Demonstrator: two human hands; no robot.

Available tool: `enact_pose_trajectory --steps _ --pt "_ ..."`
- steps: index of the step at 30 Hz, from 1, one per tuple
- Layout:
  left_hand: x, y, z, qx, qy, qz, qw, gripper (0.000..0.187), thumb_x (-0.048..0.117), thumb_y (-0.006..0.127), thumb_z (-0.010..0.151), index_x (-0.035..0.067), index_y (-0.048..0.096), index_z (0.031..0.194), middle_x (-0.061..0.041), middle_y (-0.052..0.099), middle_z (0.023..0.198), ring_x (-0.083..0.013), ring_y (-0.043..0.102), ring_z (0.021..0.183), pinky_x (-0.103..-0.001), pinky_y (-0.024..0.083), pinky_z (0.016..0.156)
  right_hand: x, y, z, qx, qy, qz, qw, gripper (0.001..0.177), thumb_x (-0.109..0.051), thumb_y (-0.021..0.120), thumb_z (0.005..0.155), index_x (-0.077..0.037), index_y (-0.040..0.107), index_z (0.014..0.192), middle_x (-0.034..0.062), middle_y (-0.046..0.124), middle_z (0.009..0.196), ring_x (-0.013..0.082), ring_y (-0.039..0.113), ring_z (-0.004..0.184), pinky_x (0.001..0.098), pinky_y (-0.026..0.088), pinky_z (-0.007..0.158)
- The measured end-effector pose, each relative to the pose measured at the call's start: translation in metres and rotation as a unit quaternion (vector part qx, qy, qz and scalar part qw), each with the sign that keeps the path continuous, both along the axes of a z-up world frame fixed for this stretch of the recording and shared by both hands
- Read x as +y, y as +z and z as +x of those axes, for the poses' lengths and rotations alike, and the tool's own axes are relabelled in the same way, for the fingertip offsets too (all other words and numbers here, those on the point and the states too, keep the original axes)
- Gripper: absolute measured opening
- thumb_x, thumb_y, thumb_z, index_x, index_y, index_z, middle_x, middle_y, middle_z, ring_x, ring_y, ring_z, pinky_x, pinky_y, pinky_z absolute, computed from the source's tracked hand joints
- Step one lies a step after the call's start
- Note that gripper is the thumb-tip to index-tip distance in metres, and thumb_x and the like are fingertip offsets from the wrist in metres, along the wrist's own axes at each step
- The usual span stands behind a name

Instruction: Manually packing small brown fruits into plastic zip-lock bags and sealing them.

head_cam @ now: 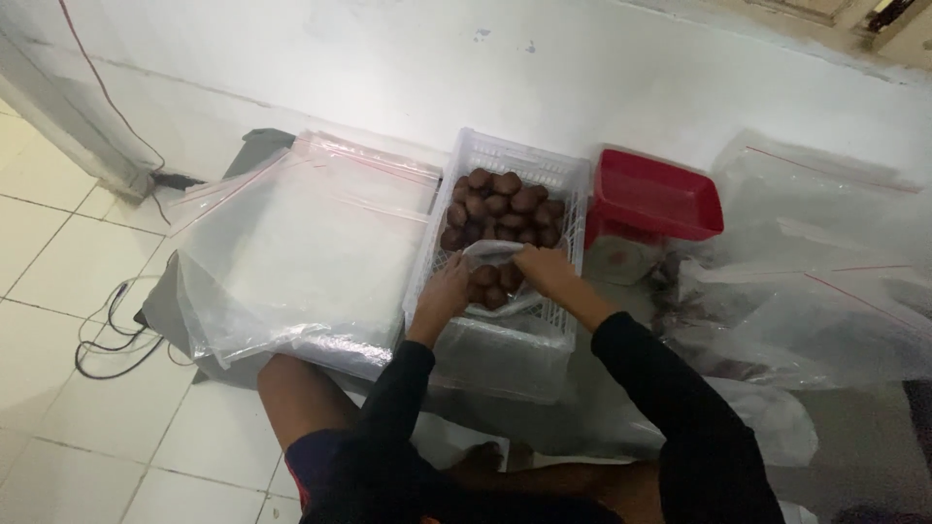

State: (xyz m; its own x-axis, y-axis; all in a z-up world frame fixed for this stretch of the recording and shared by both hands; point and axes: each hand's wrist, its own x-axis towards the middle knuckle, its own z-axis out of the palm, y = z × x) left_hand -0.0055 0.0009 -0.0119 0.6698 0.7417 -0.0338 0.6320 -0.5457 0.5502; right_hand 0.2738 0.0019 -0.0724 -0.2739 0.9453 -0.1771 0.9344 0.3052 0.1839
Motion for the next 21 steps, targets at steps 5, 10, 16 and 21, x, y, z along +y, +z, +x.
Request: enact_pose_trajectory --steps 5,10,16,21 --pt "-0.001 -0.009 0.000 -0.028 -0.003 0.112 0.993 0.043 0.010 0.050 0.102 -0.012 0.051 0.138 -0.032 0.046 0.147 -0.0409 0.063 0.123 -0.047 0.058 0.095 -0.006 0.023 -0.024 -0.036 -0.017 0.019 0.999 0.017 0.002 0.070 0.086 -0.008 0.069 0.100 0.0130 0.069 0.090 0.0249 0.066 0.060 0.0374 0.052 0.048" --pt "0.009 -0.027 0.010 0.023 0.000 0.072 0.997 0.053 0.009 0.060 0.097 -0.008 0.045 0.145 -0.029 0.041 0.152 -0.0382 0.063 0.124 -0.045 0.057 0.101 -0.005 0.004 -0.021 -0.092 -0.020 0.059 0.994 0.009 0.000 0.072 0.085 -0.008 0.072 0.088 0.0106 0.070 0.081 0.0222 0.068 0.063 0.0356 0.055 0.054" --pt "0.004 -0.005 0.006 0.023 0.031 0.004 0.999 0.048 0.004 0.057 0.098 -0.009 0.048 0.143 -0.028 0.045 0.150 -0.0392 0.068 0.113 -0.044 0.059 0.093 -0.013 0.054 -0.018 0.045 -0.105 -0.003 0.993 0.052 -0.008 0.079 0.081 -0.011 0.066 0.131 0.0224 0.070 0.107 0.0390 0.074 0.086 0.0529 0.058 0.072" --pt "0.006 -0.027 0.006 0.005 0.036 0.035 0.999 0.052 0.003 0.056 0.095 0.007 0.045 0.146 -0.023 0.053 0.136 -0.0401 0.070 0.102 -0.051 0.059 0.088 -0.031 0.105 -0.050 0.084 -0.200 0.005 0.976 0.038 -0.001 0.063 0.089 0.006 0.057 0.125 0.0279 0.069 0.105 0.0460 0.071 0.091 0.0564 0.056 0.080"
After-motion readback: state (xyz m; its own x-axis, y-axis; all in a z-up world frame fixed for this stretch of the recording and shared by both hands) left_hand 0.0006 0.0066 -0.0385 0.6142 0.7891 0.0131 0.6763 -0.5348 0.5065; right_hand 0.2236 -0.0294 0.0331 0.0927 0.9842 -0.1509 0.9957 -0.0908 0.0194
